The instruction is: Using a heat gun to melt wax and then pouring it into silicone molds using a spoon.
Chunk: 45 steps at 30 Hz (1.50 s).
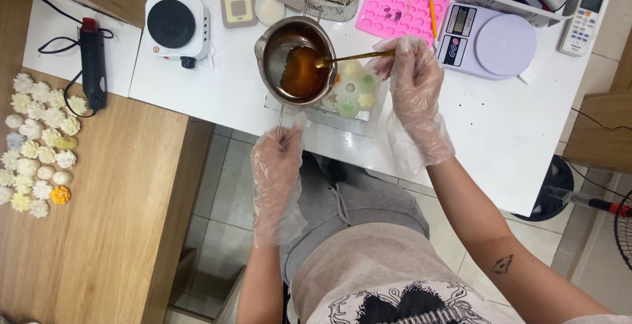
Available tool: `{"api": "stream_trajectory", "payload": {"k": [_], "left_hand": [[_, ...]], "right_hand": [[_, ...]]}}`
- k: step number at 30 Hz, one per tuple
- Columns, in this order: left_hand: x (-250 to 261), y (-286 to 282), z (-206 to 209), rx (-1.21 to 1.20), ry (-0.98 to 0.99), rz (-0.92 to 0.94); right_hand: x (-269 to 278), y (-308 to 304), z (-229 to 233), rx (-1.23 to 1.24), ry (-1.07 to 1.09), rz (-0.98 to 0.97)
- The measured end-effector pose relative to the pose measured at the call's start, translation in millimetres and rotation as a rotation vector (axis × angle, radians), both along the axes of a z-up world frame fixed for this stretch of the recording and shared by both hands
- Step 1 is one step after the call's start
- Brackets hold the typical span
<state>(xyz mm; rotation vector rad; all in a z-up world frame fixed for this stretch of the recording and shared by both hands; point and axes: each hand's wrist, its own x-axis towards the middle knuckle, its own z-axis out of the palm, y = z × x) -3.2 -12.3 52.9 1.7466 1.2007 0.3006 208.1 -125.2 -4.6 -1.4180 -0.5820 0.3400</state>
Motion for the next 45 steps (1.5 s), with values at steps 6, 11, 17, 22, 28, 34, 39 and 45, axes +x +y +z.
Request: {"api": "stream_trajectory", "payload": {"k": [6,11,17,22,28,34,39,45], "left_hand": [[-13,-1,-8,0.129,0.002,-0.106],[-15,3,-1,0.127,-0.003,-0.137],[-15,13,9,0.139,0.02,-0.223],[-16,26,7,0.102,0.031,-0.263],[-22,50,-6,0.185,-0.032,-0.38],[-28,74,-13,0.234,-0.091,-0.433],[-28,89,-5,0.145,-0.035,-0.427],[-31,96,-27,0.222,-0.083,-0.422]], "right_hand": [[-18,-5,12,-0.075,-0.05,-0.01],[-27,-6,19,-0.076,-0.053,0.01],[-36,-3,15,-0.104,-0.021,-0.015],[-41,4,11,-0.152,0.024,-0.091],[-47,14,-4,-0.107,0.141,-0.2],[-58,22,-1,-0.121,0.258,-0.321],[-68,13,1,-0.058,0.326,-0.35],[-70,-15,-23,-0.114,0.246,-0.402]]}}
